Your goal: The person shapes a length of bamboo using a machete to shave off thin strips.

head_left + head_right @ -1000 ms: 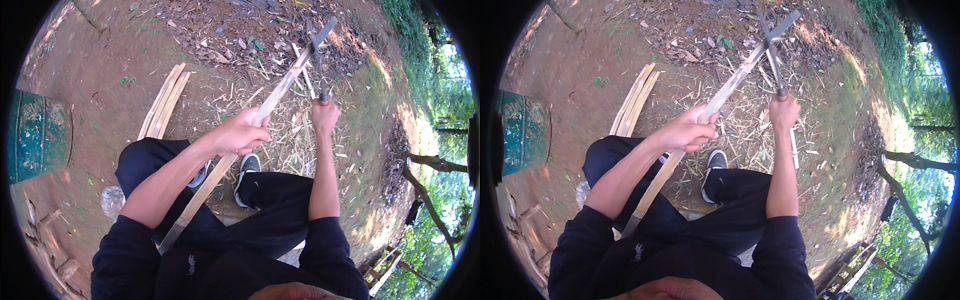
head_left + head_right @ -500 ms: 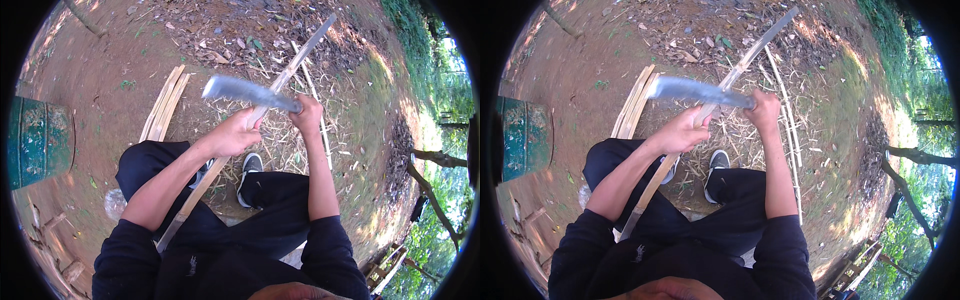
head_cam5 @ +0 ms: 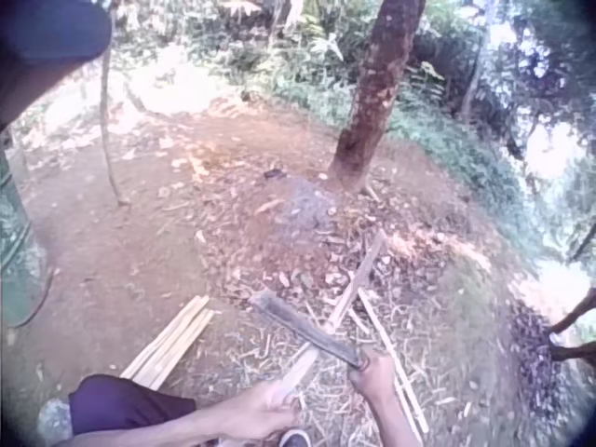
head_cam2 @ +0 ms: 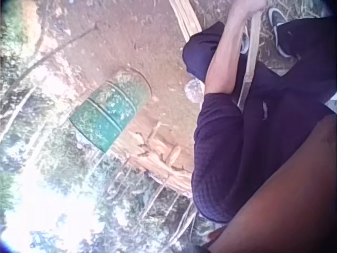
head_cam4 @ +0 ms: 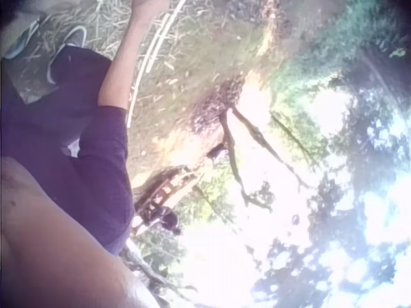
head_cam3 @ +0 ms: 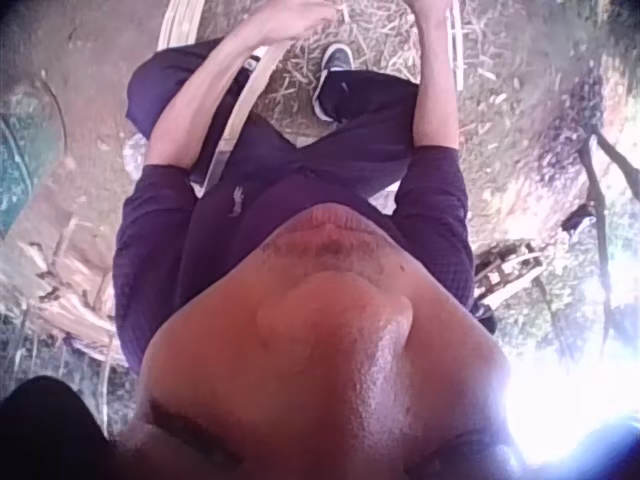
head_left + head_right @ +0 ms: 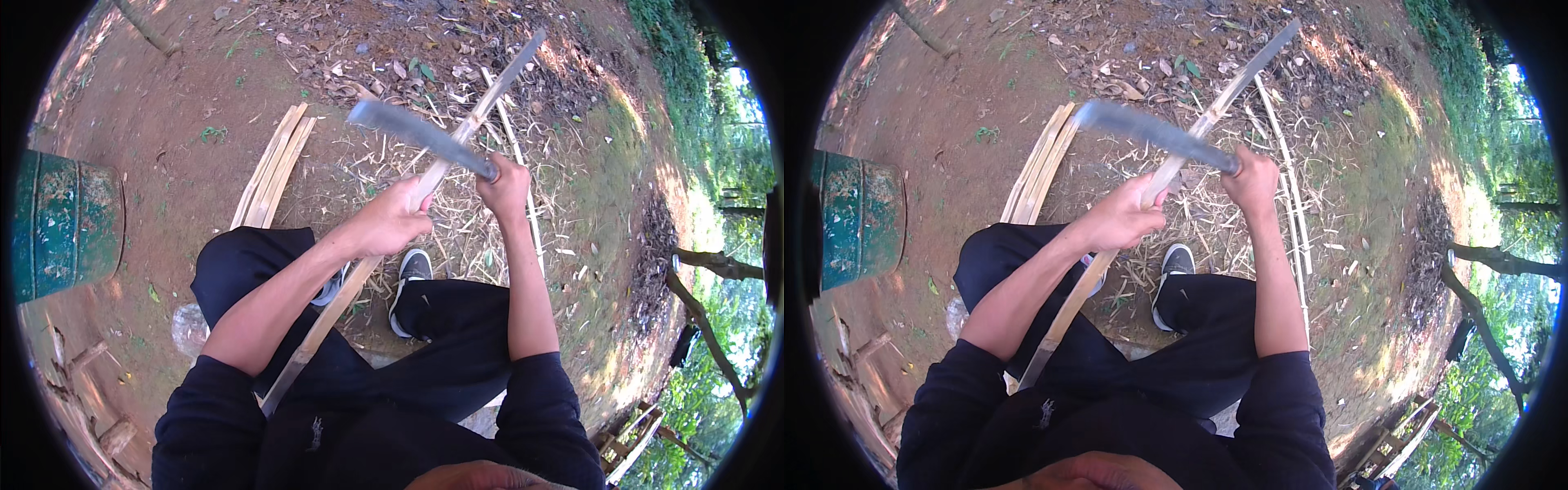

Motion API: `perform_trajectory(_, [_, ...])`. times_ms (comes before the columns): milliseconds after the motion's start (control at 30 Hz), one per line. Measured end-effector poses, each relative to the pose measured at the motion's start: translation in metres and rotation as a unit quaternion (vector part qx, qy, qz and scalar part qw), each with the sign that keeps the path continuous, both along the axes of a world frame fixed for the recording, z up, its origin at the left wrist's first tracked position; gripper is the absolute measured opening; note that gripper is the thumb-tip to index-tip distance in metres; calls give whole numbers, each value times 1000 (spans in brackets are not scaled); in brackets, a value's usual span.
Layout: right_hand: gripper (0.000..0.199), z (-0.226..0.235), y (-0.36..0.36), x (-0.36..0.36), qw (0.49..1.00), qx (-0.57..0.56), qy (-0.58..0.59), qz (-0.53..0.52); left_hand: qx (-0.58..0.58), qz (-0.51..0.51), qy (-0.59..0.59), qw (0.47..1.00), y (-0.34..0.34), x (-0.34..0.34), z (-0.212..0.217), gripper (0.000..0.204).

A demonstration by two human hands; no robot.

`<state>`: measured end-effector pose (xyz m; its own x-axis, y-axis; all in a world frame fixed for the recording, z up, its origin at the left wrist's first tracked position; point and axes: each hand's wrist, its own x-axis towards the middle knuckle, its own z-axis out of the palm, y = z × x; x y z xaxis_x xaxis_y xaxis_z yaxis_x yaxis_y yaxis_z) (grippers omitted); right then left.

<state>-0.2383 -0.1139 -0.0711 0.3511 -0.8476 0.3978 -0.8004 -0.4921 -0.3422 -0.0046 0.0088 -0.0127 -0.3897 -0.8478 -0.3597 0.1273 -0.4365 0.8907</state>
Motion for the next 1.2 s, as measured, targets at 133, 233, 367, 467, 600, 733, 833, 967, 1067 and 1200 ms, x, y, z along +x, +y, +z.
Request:
perform_trajectory(133, [14,0,-4,-7,994,-76,43,-66,23,40,11,999,0,5,-1,22])
perform_trajectory(233, [11,-5,11,11,995,58,34,-77,-12,40,-1,999,-7,3,-8,22])
perform_trajectory(367, [11,5,11,22,983,-107,69,130,-200,58,-80,975,-3,-1,-43,22])
perform_trajectory(467, [10,-3,3,-1,997,35,4,-67,-135,6,-84,987,-5,-4,-22,23])
perform_trajectory(600, [17,8,13,19,981,119,70,-136,-69,7,-133,989,-5,3,-13,20])
perform_trajectory(733, [22,9,17,20,998,-32,50,32,-157,11,-173,972,-3,-4,-22,19])
perform_trajectory(833, [23,8,-5,-3,991,55,13,-120,-132,22,-150,980,0,-8,-14,18])
perform_trajectory(967, [17,-1,2,0,988,26,99,-116,80,4,22,997,-5,-5,0,24])
perform_trajectory(1067, [16,2,17,20,995,35,72,-57,121,13,107,987,-6,2,-3,26])
perform_trajectory(1200, [14,8,21,24,994,-64,15,92,139,-16,156,978,-6,6,0,28])
